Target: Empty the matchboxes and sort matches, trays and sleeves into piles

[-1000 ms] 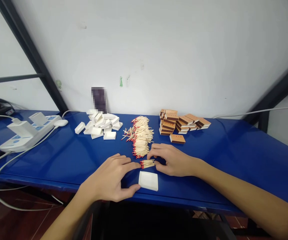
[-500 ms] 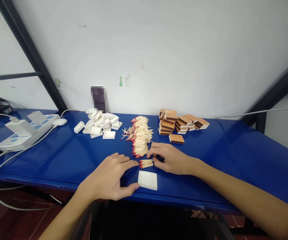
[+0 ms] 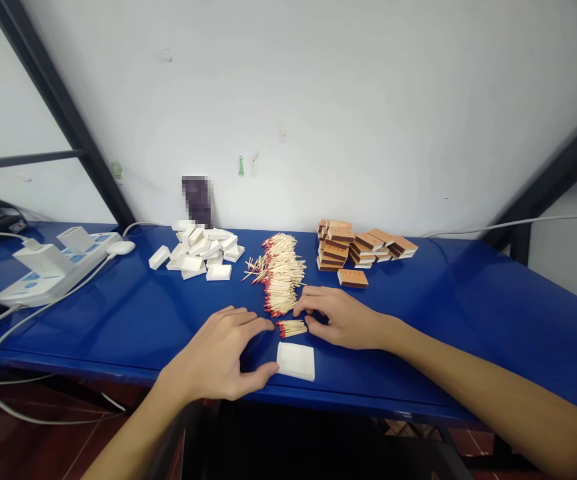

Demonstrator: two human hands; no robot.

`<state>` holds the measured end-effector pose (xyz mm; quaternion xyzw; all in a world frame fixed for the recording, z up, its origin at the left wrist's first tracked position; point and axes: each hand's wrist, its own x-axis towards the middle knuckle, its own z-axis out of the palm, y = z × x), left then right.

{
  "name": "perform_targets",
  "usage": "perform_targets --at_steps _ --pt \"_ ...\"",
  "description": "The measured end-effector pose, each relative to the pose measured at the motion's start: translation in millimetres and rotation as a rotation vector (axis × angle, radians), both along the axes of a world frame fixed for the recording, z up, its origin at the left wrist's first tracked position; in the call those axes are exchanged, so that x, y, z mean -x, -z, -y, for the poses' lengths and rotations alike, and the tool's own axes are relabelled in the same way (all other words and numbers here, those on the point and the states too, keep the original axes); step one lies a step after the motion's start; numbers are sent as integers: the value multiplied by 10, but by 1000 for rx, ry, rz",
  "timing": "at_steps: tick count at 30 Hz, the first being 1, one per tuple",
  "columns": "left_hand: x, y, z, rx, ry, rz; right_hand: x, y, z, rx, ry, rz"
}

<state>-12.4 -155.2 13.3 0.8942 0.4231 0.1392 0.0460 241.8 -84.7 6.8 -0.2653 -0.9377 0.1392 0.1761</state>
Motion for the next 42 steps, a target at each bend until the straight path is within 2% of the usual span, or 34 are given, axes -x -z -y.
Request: perform_targets --at_steps 15,23,33,42 --pt "8 1 -29 22 13 -41 -2 -21 -7 32 -16 -19" --pt "-1 -23 -11 60 15 0 46 -7 10 152 61 -148" --pt "-7 -33 -24 100 29 18 89 -21 15 333 129 -171" --pt "-3 -28 -22 99 27 18 66 -13 28 324 84 -201"
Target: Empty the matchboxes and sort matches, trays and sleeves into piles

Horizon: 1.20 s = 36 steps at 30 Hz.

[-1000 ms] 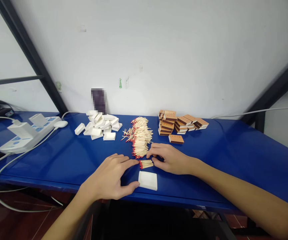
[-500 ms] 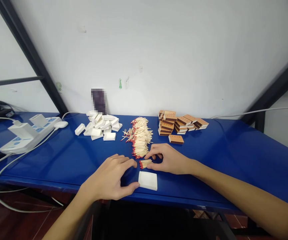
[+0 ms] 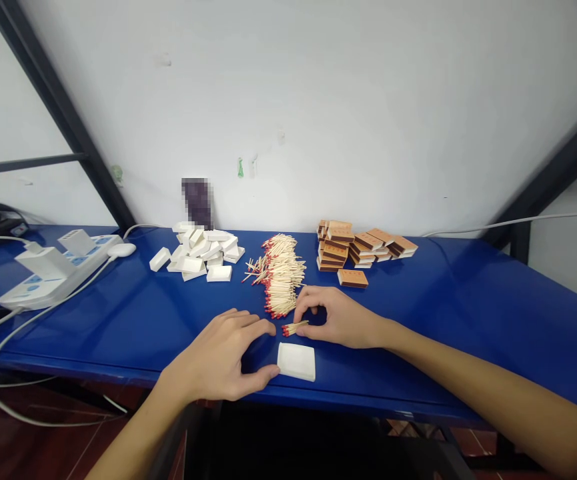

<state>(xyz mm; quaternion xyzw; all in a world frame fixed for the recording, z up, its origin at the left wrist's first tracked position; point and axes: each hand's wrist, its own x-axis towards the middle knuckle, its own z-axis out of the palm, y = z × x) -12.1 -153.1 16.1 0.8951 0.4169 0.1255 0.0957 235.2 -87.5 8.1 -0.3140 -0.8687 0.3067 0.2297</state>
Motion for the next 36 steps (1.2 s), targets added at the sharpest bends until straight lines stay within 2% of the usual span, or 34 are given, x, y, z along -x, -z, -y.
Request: perform_targets --at_steps 9,20,26,32,36 --pt "4 2 -4 -27 28 19 17 -38 19 -8 -18 22" --pt "-15 -23 -15 27 121 52 -6 -51 5 -69 -58 6" --pt "-14 -24 -16 20 124 49 -8 -48 -4 3 -61 -6" --pt "-15 -20 -17 18 128 61 -15 -44 19 -136 -87 13" --pt "-15 -20 -24 14 129 64 -23 -43 13 -151 -105 10"
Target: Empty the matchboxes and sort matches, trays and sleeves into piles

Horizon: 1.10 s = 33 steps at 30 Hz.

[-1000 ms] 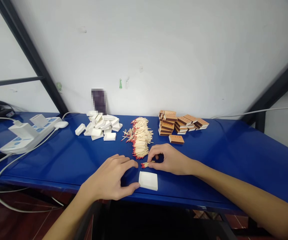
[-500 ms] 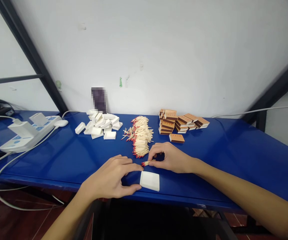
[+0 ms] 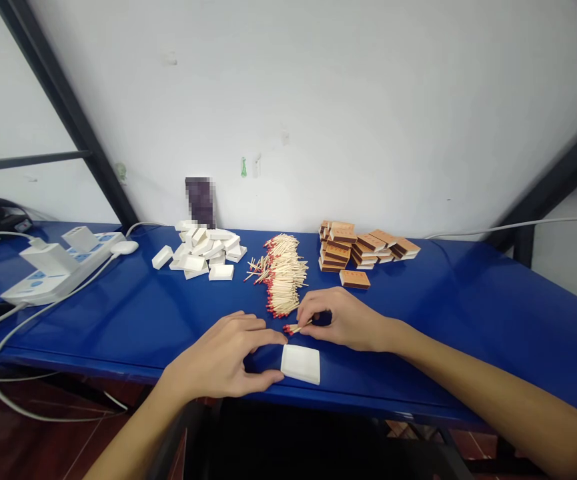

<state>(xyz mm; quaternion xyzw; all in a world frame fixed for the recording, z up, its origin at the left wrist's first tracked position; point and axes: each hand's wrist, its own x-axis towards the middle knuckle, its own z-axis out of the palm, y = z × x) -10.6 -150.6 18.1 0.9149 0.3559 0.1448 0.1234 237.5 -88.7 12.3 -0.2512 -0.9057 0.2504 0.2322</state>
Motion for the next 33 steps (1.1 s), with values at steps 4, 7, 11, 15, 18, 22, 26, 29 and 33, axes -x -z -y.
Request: perform_targets --at_steps 4,7,11,15,18,22,26,29,33 --pt "2 9 1 -5 -1 6 -3 14 -6 30 7 7" --pt "1 19 2 -11 0 14 -5 25 -9 44 16 10" --pt "4 20 4 -11 -7 14 -2 31 -4 34 18 9" --pt "9 14 10 -15 -28 27 14 42 16 -31 17 -6" --pt "9 14 9 -17 -23 45 22 65 28 -79 12 -38" --pt "4 20 5 -22 -20 52 19 98 22 -109 -30 -68" --pt "2 22 4 -22 -21 48 20 129 6 -105 -42 -106" --pt "2 23 2 -25 -28 42 25 137 1 -100 -24 -187" --pt "2 27 -2 -24 -44 34 30 87 59 -30 22 -288"
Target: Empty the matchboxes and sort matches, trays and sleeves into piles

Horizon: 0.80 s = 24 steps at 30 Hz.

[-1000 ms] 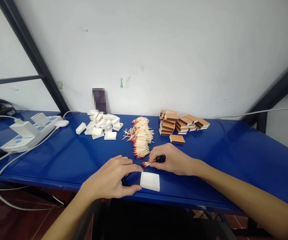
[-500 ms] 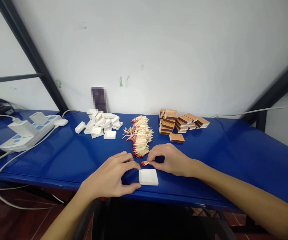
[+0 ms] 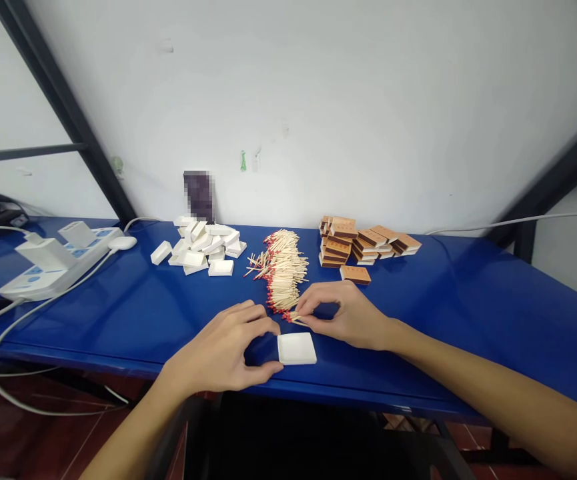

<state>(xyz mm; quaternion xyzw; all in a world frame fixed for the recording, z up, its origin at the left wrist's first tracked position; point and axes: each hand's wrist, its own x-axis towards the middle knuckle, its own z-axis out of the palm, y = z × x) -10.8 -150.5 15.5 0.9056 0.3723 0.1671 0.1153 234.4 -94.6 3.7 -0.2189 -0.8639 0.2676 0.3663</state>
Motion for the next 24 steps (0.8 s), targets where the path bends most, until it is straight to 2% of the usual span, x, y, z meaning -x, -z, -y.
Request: perform_targets --at_steps 5,8,13,24 --pt "-6 2 5 -8 -8 -1 33 -78 162 59 -65 68" --pt "-12 -2 10 -12 -8 3 58 -101 225 46 -19 186" --pt "-18 -5 4 -9 3 14 83 -157 273 144 45 325" --pt "-21 -7 9 -5 0 6 92 -239 334 137 46 360"
